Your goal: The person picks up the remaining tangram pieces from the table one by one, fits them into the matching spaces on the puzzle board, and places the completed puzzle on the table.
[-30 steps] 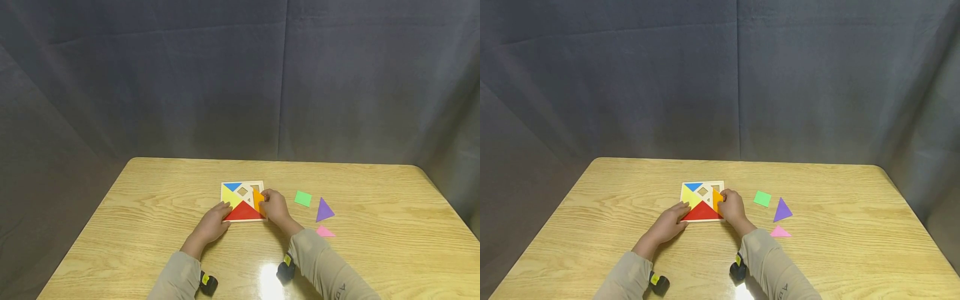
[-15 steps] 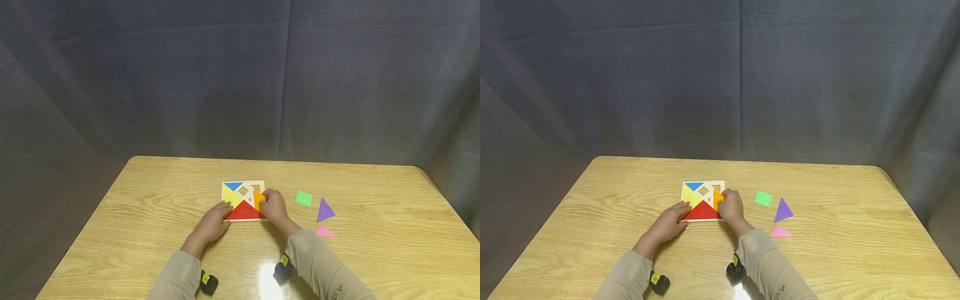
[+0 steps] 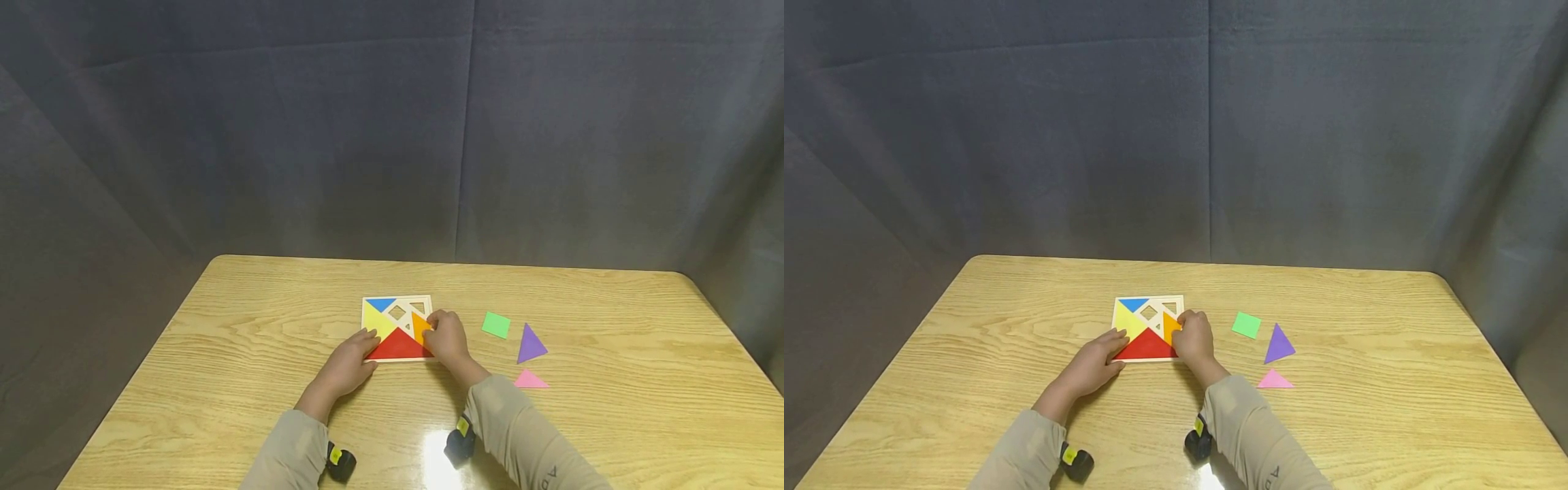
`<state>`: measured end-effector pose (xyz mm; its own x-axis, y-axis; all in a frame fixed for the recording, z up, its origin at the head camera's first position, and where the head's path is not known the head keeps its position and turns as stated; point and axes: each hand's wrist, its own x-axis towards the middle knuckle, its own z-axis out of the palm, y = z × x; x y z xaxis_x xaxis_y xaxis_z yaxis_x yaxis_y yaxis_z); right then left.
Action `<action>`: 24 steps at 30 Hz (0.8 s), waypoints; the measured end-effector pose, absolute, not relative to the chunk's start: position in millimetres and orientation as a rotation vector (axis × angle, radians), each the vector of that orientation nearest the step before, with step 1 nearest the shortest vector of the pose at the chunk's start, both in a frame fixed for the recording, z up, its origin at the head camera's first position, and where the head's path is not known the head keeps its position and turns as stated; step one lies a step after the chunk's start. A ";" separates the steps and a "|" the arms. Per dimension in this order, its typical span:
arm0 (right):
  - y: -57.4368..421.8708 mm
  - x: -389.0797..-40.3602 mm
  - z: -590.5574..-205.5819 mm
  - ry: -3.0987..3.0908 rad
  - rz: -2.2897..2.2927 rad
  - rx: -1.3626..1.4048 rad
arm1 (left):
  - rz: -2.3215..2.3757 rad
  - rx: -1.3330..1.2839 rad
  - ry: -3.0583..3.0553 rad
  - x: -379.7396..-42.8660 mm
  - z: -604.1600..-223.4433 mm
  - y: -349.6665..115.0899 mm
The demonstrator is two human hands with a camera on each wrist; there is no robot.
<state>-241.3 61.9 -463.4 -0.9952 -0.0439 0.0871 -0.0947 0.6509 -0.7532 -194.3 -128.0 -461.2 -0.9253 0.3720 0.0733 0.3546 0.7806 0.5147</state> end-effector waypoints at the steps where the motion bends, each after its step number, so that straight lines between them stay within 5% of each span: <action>1: 61.7 -241.1 -463.3 -2.802 1.281 0.114 | 0.837 0.599 2.934 -194.4 -461.6 -128.1; 24: 65.2 -242.7 -466.5 -2.830 1.257 0.145 | 0.818 0.606 2.932 -194.4 -460.8 -128.3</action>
<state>-242.7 65.2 -466.5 -0.9948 -0.0690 0.0755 -0.1023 0.6669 -0.7381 -194.4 -128.3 -460.8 -0.9232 0.3783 0.0675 0.3586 0.7849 0.5053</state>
